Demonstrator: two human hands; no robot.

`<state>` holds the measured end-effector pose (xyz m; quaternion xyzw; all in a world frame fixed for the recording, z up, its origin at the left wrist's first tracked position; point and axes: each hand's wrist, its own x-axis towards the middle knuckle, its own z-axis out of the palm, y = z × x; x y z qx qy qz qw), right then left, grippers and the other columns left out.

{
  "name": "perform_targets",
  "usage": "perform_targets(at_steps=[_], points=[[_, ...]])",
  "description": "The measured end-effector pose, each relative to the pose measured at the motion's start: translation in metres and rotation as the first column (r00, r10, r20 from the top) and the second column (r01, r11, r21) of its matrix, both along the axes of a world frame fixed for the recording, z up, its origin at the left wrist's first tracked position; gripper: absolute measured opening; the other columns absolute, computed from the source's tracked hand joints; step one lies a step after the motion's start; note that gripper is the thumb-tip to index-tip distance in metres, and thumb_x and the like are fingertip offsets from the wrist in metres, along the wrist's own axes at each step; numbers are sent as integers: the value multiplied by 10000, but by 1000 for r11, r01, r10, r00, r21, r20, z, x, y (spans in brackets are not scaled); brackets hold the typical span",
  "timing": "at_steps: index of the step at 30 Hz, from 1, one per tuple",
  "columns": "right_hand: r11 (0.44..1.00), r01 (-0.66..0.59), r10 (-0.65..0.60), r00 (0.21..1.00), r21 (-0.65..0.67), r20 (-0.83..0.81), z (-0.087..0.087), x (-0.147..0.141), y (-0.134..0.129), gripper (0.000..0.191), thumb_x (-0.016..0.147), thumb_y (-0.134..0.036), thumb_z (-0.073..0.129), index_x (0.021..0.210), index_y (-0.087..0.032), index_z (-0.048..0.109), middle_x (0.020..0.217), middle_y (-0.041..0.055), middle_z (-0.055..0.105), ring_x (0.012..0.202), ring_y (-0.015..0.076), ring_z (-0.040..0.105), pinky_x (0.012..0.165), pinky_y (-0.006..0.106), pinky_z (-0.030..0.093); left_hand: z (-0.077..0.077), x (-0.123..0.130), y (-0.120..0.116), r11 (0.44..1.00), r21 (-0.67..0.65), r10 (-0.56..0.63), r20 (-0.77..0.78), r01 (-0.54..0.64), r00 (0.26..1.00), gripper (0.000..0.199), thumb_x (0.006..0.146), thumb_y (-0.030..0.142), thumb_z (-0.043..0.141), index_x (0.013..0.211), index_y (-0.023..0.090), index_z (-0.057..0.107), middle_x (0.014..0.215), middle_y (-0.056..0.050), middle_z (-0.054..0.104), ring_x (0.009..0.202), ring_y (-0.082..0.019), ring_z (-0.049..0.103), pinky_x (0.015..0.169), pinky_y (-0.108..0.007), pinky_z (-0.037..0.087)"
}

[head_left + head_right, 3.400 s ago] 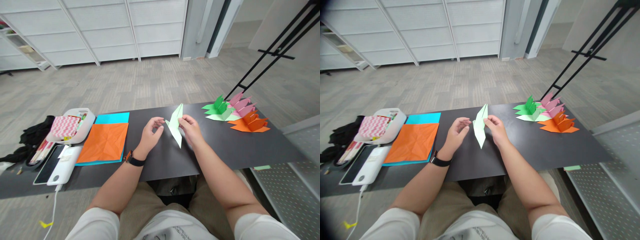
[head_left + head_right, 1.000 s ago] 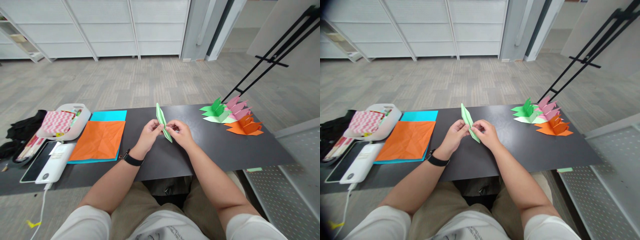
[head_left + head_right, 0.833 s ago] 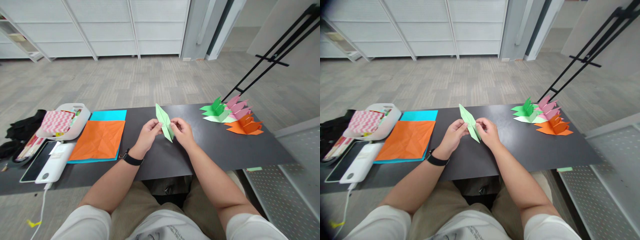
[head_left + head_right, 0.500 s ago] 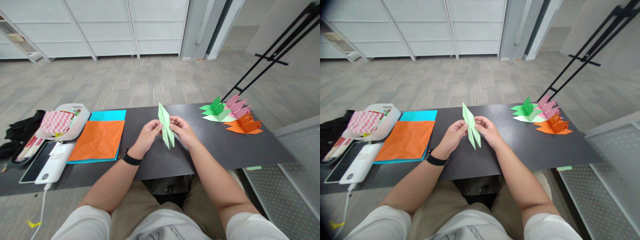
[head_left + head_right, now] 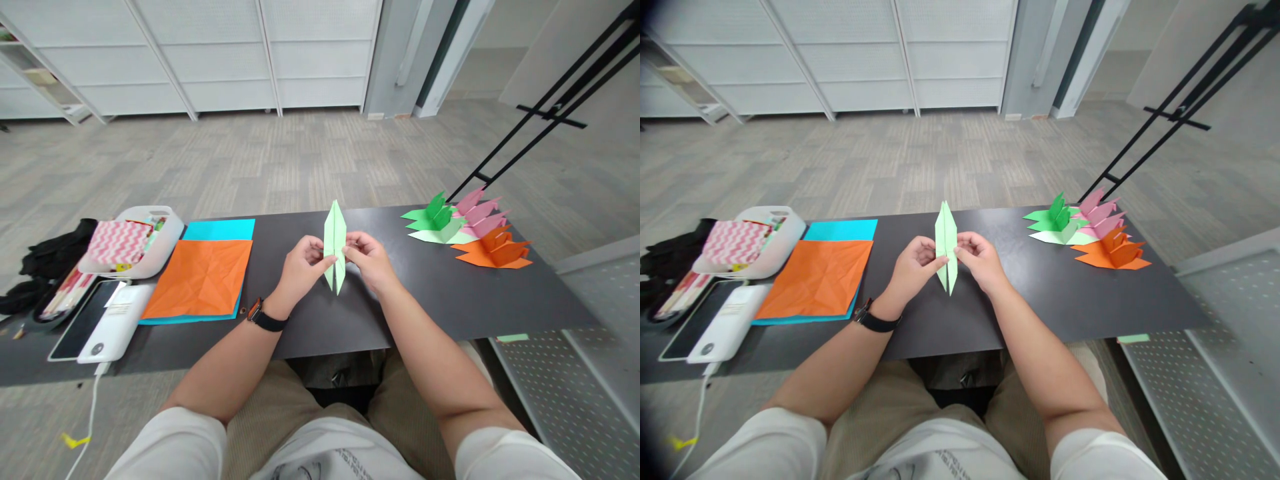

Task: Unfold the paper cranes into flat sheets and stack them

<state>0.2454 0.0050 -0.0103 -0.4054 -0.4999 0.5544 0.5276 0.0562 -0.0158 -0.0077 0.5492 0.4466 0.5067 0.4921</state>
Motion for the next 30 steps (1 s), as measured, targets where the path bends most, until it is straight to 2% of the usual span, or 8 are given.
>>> perform_targets(at_steps=[5, 11, 13, 16, 21, 24, 28, 30], points=[[1000, -20, 19, 997, -21, -68, 3, 0, 0, 312, 755, -374, 844, 1005, -244, 709, 866, -11, 724, 734, 150, 662, 684, 301, 585, 4, 0, 1, 1000, 8, -23, 51, 23, 998, 359, 837, 430, 872, 1004, 195, 658, 927, -33, 769, 804, -163, 739, 756, -282, 575], [1000, 3, -3, 999, 6, -33, 2, 0, 1, 330, 768, -407, 836, 1013, -252, 679, 893, -8, 714, 750, 153, 655, 687, 302, 583, 0, -3, 3, 999, 16, 44, 69, -45, 997, 296, 972, 486, 718, 984, 190, 723, 943, -32, 761, 817, -155, 699, 781, -286, 563], [1000, 0, 0, 1000, 24, -17, 2, 0, 1, 322, 784, -415, 828, 1020, -254, 678, 906, -5, 717, 756, 152, 650, 695, 300, 577, 0, -2, 4, 998, 14, 52, 137, -54, 989, 306, 923, 477, 786, 1030, 201, 711, 938, -23, 756, 828, -152, 699, 790, -281, 564], [998, -10, 8, 1000, 64, 27, 1, 0, -1, 328, 806, -448, 825, 1027, -260, 673, 913, -2, 717, 761, 156, 644, 712, 308, 580, 3, 0, 5, 999, 14, 38, 223, -43, 974, 463, 790, 431, 923, 1121, 210, 688, 972, -23, 765, 869, -158, 715, 815, -283, 571], [984, -98, 87, 993, 150, 84, 0, -2, -5, 399, 828, -527, 842, 1093, -278, 677, 965, 21, 729, 846, 200, 686, 799, 364, 609, 6, 0, 3, 1000, 10, -15, 161, 14, 987, 360, 811, 449, 908, 956, 185, 710, 915, -30, 754, 803, -156, 693, 765, -291, 562], [952, -128, 69, 975, 279, 210, 3, -2, -7, 299, 847, -465, 845, 1037, -276, 713, 949, 28, 723, 858, 219, 687, 831, 396, 603, 6, -2, 0, 994, 112, -13, 110, 0, 994, 275, 838, 398, 886, 883, 198, 703, 864, -16, 710, 773, -152, 674, 740, -291, 549], [848, -90, -118, 929, 522, 351, 12, 0, -12, 83, 911, -319, 760, 987, -286, 766, 1036, 57, 745, 1002, 248, 705, 967, 450, 572, 11, -4, -4, 939, 341, 58, -47, -38, 997, 145, 886, 310, 828, 840, 222, 723, 1006, -57, 744, 963, -205, 721, 924, -378, 575], [822, -82, -154, 921, 563, 358, 16, 2, -14, 75, 913, -294, 746, 984, -294, 772, 1045, 59, 754, 993, 245, 715, 962, 450, 573, 15, -5, -7, 920, 391, 62, -113, -13, 992, 100, 910, 275, 794, 843, 234, 731, 1049, -69, 774, 1018, -226, 735, 985, -420, 569]])
